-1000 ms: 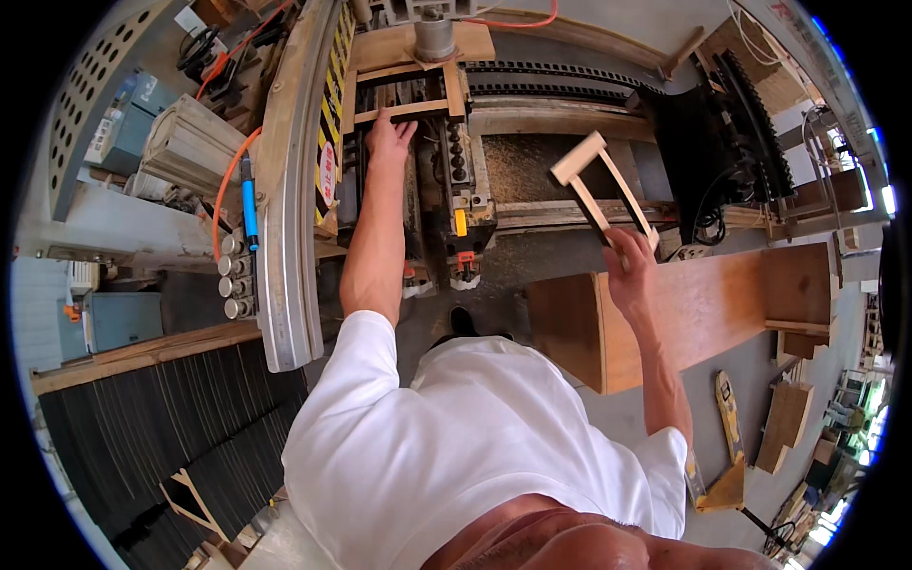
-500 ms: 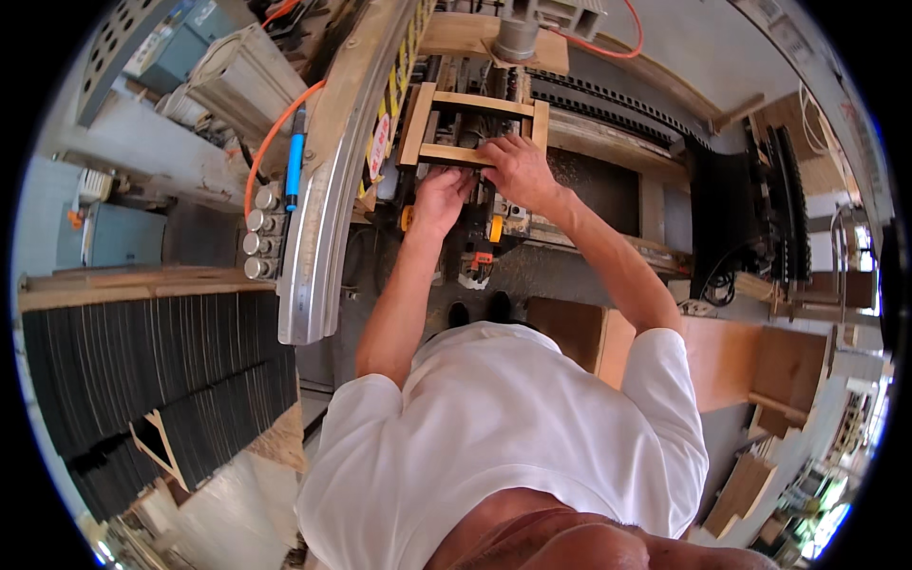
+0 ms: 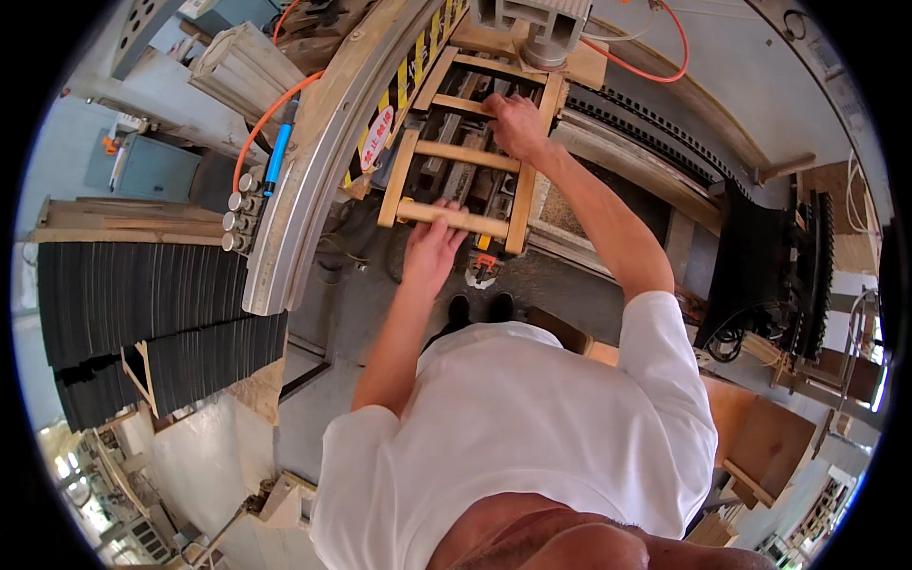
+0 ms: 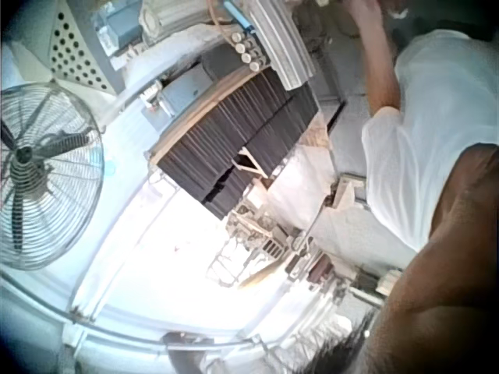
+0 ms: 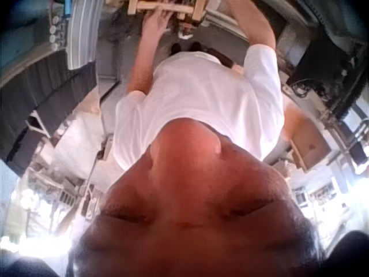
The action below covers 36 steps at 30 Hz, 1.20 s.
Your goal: The person repeatedly picks up small wooden frames from a conveyor belt, places them onto a jig on a machine, and then removes them to place them on a nearby table. The action is performed continuously for each frame.
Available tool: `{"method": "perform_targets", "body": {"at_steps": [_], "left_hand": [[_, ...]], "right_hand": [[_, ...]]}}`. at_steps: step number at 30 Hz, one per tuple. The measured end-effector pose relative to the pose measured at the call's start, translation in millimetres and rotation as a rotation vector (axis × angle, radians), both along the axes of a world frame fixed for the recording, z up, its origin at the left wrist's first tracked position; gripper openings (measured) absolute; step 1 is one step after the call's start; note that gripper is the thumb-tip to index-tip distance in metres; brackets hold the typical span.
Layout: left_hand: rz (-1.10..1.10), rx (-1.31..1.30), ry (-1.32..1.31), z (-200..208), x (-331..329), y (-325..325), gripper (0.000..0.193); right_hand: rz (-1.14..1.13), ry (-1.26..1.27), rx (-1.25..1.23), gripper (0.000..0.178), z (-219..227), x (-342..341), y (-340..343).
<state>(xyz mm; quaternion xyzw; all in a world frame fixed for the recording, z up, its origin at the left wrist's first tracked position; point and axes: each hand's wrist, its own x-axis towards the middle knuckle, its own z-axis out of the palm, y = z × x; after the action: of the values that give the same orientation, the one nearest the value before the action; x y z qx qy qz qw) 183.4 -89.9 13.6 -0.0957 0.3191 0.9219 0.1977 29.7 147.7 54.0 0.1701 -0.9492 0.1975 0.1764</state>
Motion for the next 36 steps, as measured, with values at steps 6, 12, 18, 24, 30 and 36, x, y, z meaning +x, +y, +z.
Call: {"method": "perform_targets", "body": {"at_steps": [6, 12, 18, 24, 30, 36], "left_hand": [[0.120, -0.024, -0.042, 16, 95, -53, 0.036], [0.154, -0.064, -0.066, 28, 130, -76, 0.035], [0.126, -0.069, -0.117, 24, 138, -109, 0.035], [0.082, -0.155, -0.103, 11, 148, -169, 0.033], [0.114, -0.222, -0.156, -25, 160, -229, 0.033], [0.129, -0.345, -0.269, -61, 164, -248, 0.030]], "right_hand": [[0.042, 0.006, -0.059, 0.025, -16, -16, 1], [-0.076, -0.079, -0.082, 0.025, -15, -33, -6], [-0.127, -0.144, -0.063, 0.027, -18, -40, -6], [-0.216, -0.222, -0.096, 0.028, -18, -43, -3], [-0.267, -0.235, 0.030, 0.030, -9, -36, -9], [-0.200, -0.090, 0.118, 0.027, -21, -32, -8]]}}
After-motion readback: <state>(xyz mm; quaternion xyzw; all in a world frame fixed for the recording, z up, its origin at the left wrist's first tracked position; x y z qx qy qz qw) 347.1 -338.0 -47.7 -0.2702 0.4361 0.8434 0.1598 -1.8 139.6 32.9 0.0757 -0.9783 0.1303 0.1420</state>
